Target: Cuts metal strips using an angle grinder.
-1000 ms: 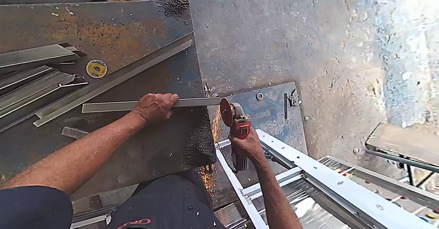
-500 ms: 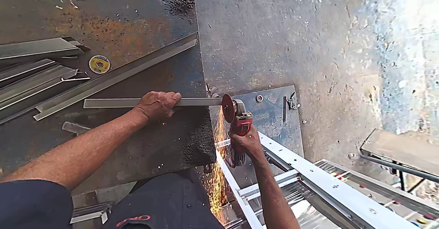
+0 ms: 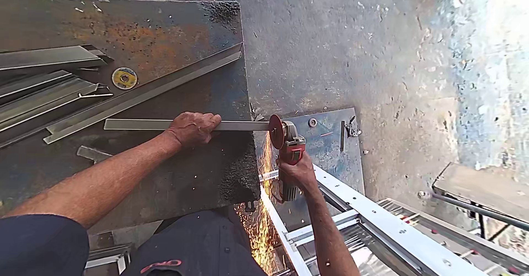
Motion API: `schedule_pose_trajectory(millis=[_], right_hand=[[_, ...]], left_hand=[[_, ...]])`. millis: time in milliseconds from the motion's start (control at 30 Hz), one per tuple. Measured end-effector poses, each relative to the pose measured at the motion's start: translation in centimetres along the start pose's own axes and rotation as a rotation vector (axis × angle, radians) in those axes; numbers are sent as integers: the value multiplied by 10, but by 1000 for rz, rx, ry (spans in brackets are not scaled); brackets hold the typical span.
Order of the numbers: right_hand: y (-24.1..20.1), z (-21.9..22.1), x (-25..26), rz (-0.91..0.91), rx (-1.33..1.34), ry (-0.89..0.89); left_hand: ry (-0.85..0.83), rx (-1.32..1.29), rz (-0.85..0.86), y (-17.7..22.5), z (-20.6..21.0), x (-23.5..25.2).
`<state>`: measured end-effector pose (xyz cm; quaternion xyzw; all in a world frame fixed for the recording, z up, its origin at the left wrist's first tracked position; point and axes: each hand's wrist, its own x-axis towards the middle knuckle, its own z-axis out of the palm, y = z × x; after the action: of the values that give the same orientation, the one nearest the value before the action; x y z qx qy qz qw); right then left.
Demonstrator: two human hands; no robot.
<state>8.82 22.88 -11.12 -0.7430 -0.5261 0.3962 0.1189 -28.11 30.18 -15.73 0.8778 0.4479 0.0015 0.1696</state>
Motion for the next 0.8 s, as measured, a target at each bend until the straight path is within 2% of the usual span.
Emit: schedule_pose_trajectory(millis=[633,800], right_hand=[[-9,-8,9,28,-25,-25],[-18,-19,-14,26,97,29]], left_hand=[[8,-15,21,-2,2,1],[58,-14,26,-2,3,-3]])
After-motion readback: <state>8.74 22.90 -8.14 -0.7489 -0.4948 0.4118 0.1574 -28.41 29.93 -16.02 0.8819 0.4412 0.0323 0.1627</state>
